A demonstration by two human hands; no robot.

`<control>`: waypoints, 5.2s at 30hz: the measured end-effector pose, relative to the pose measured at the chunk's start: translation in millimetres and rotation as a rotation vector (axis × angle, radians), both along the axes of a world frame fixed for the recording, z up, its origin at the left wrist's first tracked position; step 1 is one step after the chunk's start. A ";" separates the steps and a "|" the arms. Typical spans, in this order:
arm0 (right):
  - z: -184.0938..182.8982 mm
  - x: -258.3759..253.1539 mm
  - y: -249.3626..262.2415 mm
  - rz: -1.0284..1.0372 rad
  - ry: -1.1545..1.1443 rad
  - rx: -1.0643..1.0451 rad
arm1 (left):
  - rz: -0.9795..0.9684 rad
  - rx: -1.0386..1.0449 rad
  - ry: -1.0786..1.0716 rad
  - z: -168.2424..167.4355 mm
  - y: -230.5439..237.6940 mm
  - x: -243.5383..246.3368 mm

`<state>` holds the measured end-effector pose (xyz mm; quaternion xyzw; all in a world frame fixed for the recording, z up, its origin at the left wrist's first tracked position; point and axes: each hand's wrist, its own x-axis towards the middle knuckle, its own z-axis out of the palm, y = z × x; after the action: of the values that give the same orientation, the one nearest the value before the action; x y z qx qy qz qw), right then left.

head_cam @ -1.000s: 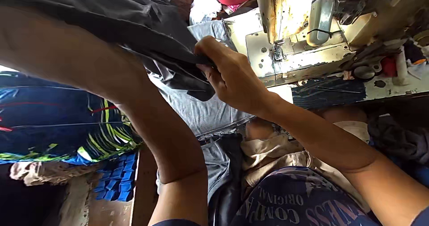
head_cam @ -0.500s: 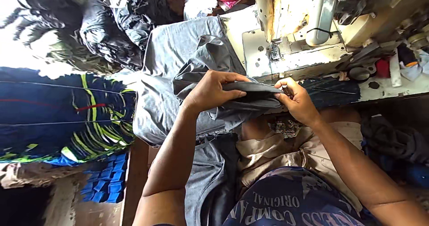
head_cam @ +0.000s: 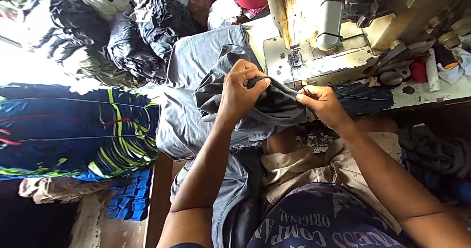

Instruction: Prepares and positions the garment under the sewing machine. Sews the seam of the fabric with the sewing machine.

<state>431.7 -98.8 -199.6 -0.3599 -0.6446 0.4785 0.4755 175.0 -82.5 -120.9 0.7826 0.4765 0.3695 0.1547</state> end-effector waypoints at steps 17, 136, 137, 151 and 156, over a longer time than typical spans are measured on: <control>-4.3 13.5 -21.3 -0.087 -0.272 -0.013 | 0.109 0.060 0.073 -22.9 30.8 43.5; 13.4 27.6 0.1 -0.158 -0.121 0.357 | 0.074 0.487 0.317 -79.4 16.1 75.3; 15.8 26.3 -1.7 -0.186 -0.115 0.325 | 0.094 0.489 0.314 -80.1 21.4 76.9; -1.3 28.3 -7.2 -0.179 -0.008 0.214 | -0.078 0.417 0.461 -51.0 25.2 59.9; -8.4 27.3 -6.7 -0.180 0.025 0.189 | -0.107 0.434 0.485 -49.0 28.0 57.3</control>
<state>459.0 -105.5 -208.0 -0.3639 -0.6458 0.3755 0.5563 232.2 -54.5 -169.9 0.8864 0.3677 0.2567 -0.1147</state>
